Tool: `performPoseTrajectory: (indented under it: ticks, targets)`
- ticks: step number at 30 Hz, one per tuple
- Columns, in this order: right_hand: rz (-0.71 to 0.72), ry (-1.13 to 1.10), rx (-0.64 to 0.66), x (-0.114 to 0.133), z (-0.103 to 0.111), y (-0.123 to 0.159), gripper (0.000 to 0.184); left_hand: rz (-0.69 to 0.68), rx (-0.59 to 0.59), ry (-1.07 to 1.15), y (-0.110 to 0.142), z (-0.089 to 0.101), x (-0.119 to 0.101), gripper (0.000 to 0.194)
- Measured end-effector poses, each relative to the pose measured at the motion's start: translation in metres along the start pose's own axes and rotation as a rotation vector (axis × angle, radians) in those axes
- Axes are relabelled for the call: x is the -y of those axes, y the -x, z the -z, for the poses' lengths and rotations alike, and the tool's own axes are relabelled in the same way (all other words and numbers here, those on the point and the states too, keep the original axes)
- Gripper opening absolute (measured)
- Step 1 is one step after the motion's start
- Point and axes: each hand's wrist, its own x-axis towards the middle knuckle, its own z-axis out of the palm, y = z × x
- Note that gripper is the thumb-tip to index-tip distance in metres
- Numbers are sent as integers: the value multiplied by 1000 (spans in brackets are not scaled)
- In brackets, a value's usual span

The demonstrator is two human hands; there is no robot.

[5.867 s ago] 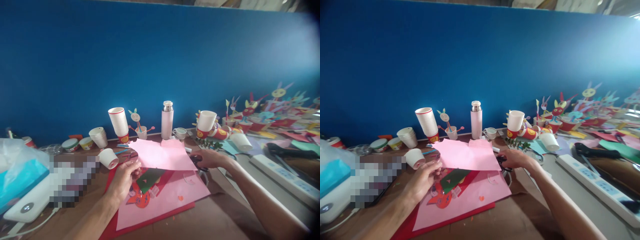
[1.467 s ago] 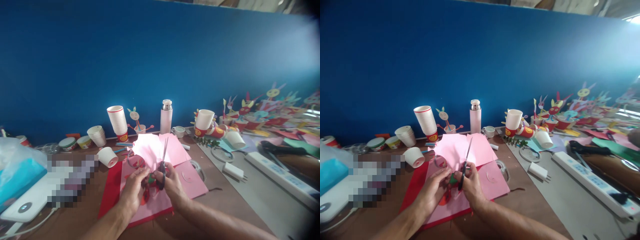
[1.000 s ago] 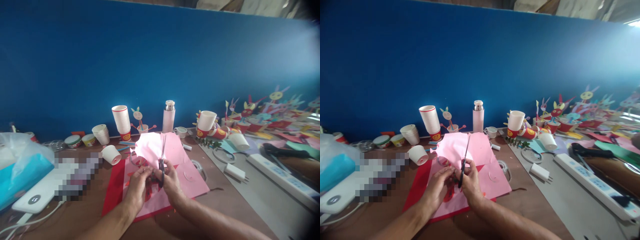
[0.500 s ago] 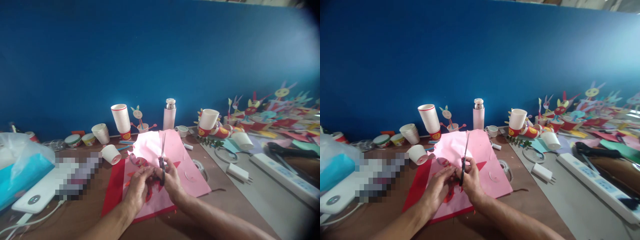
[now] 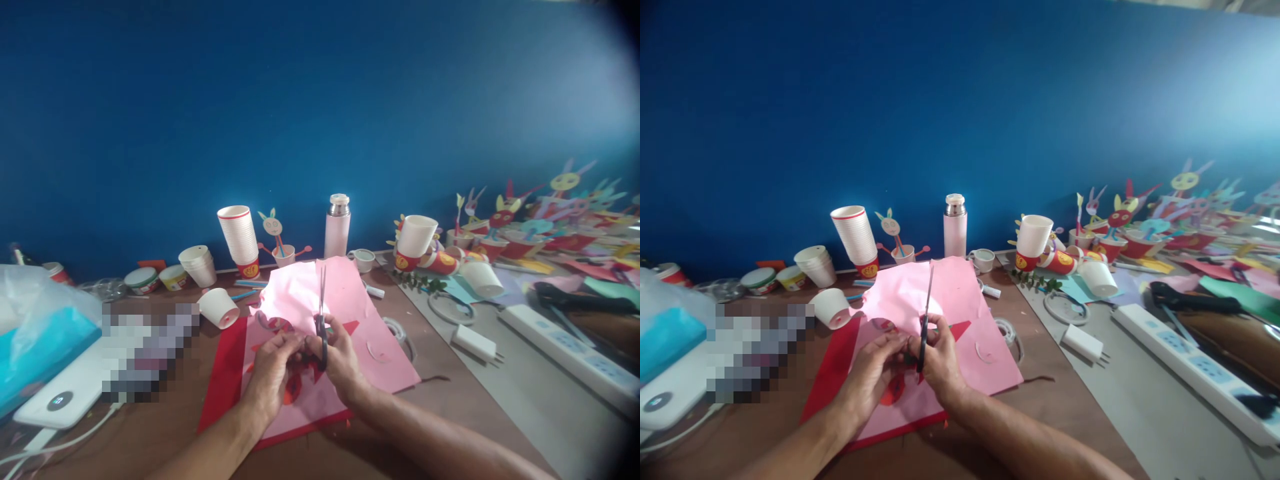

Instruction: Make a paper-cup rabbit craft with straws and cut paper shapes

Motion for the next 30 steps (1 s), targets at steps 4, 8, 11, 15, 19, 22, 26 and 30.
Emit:
performPoseTrajectory:
  ticks: [4,8,11,15,19,22,26,30]
  targets:
    - [21,-5,12,-1,1,0,36,-2,-17,21,2,0,0,12]
    - [28,-8,21,-1,1,0,35,-10,-32,25,2,-1,0,13]
    - [29,-7,9,-1,1,0,36,-18,-41,22,0,-2,0,13]
    - [19,11,24,-2,2,1,36,-6,-38,-10,-2,0,1,12]
    - [6,84,20,3,3,1,33,-21,-73,-52,-3,4,-6,14]
    - [-3,181,36,12,5,0,30,-52,-88,-74,-6,7,-15,14]
    - [-7,267,187,25,13,2,29,-80,-109,-92,-14,13,-22,11]
    - [-118,335,349,33,28,9,33,-94,-124,-90,-25,20,-22,13]
